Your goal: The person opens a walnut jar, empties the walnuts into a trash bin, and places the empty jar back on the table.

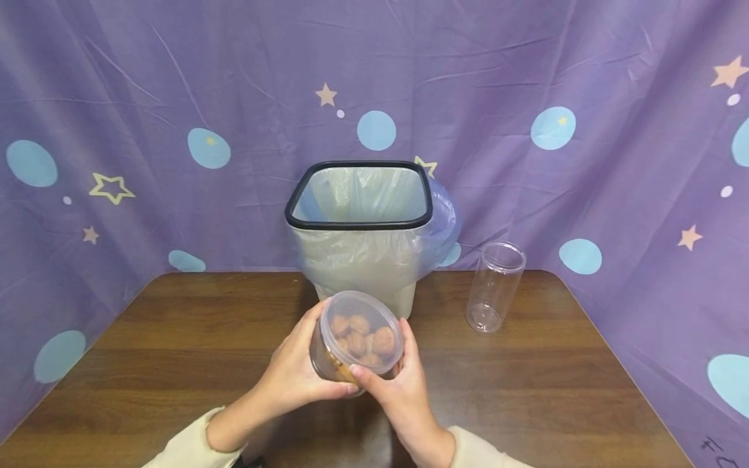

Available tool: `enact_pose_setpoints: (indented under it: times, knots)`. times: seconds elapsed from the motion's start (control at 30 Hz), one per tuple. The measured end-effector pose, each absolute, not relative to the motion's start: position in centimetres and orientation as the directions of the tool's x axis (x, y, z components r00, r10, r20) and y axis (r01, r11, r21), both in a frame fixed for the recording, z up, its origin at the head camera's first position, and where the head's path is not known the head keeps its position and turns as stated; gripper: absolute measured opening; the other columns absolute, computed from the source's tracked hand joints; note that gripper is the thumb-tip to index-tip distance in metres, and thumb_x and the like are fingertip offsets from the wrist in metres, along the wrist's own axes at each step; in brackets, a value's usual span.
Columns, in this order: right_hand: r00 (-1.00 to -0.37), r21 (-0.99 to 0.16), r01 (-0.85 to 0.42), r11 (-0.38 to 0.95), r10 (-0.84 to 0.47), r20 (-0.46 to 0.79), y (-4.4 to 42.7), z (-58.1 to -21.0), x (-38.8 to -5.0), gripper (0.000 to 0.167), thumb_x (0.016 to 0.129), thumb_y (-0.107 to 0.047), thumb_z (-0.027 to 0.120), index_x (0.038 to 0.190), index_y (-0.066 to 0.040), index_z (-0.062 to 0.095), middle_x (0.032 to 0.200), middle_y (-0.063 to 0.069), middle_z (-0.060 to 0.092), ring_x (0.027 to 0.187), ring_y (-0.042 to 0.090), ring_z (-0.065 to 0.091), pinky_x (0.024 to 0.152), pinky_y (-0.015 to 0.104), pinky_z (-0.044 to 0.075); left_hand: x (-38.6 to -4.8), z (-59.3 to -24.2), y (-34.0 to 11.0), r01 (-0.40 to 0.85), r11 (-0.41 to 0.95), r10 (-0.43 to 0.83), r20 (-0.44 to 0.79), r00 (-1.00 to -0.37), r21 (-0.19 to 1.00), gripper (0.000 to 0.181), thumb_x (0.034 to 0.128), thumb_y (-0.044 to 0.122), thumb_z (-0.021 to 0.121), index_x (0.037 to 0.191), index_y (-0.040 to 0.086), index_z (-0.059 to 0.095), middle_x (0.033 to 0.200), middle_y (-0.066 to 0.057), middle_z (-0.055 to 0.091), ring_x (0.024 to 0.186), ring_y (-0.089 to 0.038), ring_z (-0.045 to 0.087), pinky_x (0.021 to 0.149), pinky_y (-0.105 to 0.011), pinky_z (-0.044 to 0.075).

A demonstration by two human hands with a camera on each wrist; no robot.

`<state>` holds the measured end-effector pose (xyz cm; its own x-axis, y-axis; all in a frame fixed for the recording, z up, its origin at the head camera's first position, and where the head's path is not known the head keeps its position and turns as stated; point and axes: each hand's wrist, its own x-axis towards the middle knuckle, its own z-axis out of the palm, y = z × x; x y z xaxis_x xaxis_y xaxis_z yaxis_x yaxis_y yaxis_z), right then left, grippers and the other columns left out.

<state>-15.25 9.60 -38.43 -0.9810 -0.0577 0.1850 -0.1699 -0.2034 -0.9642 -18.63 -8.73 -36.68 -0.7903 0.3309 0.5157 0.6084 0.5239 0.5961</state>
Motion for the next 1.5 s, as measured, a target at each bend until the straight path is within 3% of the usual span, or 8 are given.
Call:
enact_pose_setpoints:
  times: [0.2,0.37,0.47,0.9,1.2,1.5]
  knots:
    - [-0.980,-0.961,-0.180,-0.210,-0.051,0.194,9.4,-38.6,-15.4,0.098,0.078,-0.015,0.074,0.148,0.002,0.007,0.153,0.021,0.016,0.140,0.036,0.018,0.111,0.045,0.017,-18.6,-36.8,-8.7,0.604,0.532,0.323,0.517,-0.793,0.594,0.114,0.0516,0.050,0.087,0.144,0.016,0.030,0.142,-0.003,0.042,0.127,-0.025,0.043,0.098,-0.052,0.040]
    - [-0.978,-0.959,-0.187,-0.213,-0.049,0.201,9.4,-38.7,-15.5,0.095,0.078,-0.013,0.074,0.148,0.001,0.011,0.151,0.020,0.024,0.138,0.035,0.024,0.105,0.023,0.032,-18.6,-36.8,-8.7,0.596,0.533,0.313,0.514,-0.798,0.601,0.116,0.0496,0.049,0.088,0.144,0.015,0.031,0.142,-0.003,0.043,0.127,-0.024,0.042,0.099,-0.051,0.040]
    - [-0.974,-0.952,-0.207,-0.224,-0.041,0.221,9.4,-38.8,-15.6,0.093,0.077,-0.012,0.074,0.147,0.002,0.014,0.148,0.021,0.028,0.136,0.034,0.028,0.099,0.014,0.035,-18.6,-36.8,-8.7,0.600,0.535,0.314,0.519,-0.795,0.595,0.116,0.0495,0.048,0.089,0.144,0.015,0.031,0.141,-0.003,0.044,0.127,-0.023,0.043,0.099,-0.050,0.041]
    - [-0.944,-0.933,-0.309,-0.184,-0.056,0.324,10.3,-38.7,-15.7,0.091,0.075,-0.006,0.076,0.145,0.004,0.019,0.146,0.023,0.032,0.128,0.010,0.041,0.101,0.013,0.034,-18.8,-36.7,-9.0,0.614,0.496,0.350,0.505,-0.789,0.615,0.114,0.0512,0.047,0.089,0.144,0.013,0.030,0.141,-0.005,0.044,0.126,-0.023,0.044,0.099,-0.050,0.041]
    - [-0.922,-0.924,-0.364,-0.122,-0.093,0.375,11.1,-38.9,-16.2,0.095,0.071,-0.004,0.078,0.146,0.002,0.020,0.149,0.022,0.028,0.130,0.005,0.039,0.102,0.013,0.032,-18.6,-36.7,-9.2,0.602,0.447,0.369,0.477,-0.798,0.662,0.112,0.0528,0.044,0.089,0.144,0.017,0.030,0.139,-0.006,0.047,0.124,-0.021,0.046,0.099,-0.051,0.040]
    - [-0.878,-0.879,-0.431,-0.204,-0.129,0.460,11.8,-38.9,-16.3,0.094,0.074,-0.006,0.077,0.146,0.004,0.018,0.150,0.025,0.024,0.132,0.008,0.037,0.104,0.017,0.032,-18.3,-36.8,-9.4,0.564,0.454,0.349,0.445,-0.825,0.690,0.114,0.0512,0.043,0.089,0.145,0.016,0.030,0.140,-0.005,0.045,0.123,-0.024,0.046,0.098,-0.053,0.040]
